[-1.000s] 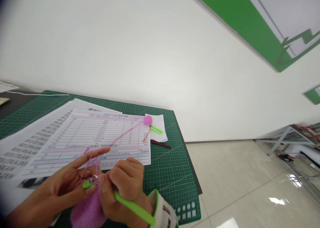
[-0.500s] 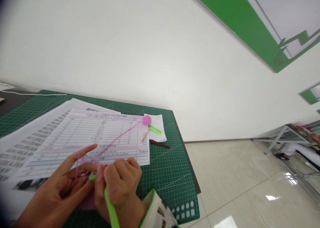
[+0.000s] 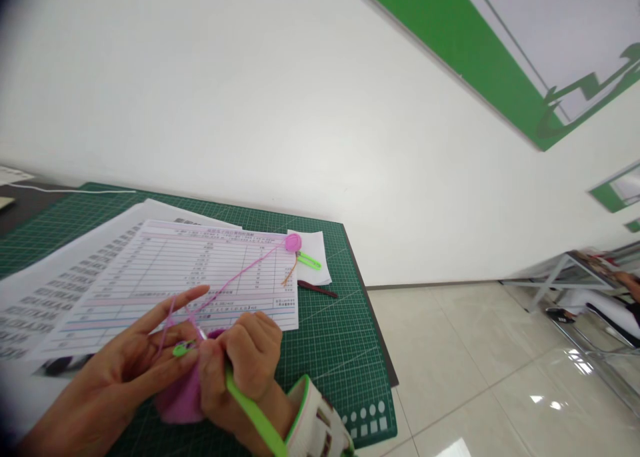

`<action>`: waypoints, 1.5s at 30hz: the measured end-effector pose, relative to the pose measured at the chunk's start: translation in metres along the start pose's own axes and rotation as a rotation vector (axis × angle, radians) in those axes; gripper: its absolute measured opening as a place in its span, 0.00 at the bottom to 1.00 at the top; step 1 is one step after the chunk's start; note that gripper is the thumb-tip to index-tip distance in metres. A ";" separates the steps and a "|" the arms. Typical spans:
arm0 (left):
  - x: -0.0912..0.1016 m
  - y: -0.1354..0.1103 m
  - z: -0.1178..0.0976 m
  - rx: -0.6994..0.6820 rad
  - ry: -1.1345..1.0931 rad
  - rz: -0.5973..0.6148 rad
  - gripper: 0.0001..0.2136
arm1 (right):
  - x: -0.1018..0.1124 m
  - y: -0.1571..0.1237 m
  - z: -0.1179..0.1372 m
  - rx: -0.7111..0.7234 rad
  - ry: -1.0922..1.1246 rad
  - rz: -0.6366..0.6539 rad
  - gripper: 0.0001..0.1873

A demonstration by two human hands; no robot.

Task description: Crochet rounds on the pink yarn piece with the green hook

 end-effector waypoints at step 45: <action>-0.009 -0.015 -0.002 0.185 -0.231 0.082 0.39 | 0.007 0.007 0.010 0.204 0.078 0.000 0.19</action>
Point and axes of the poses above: each hand's wrist, its own y-axis towards the middle knuckle, its own x-axis out of the back of the hand, z = x × y, the point moved 5 cm from there along y, towards the middle knuckle, and after that the axes turned 1 degree about -y, right-handed, at the moved point
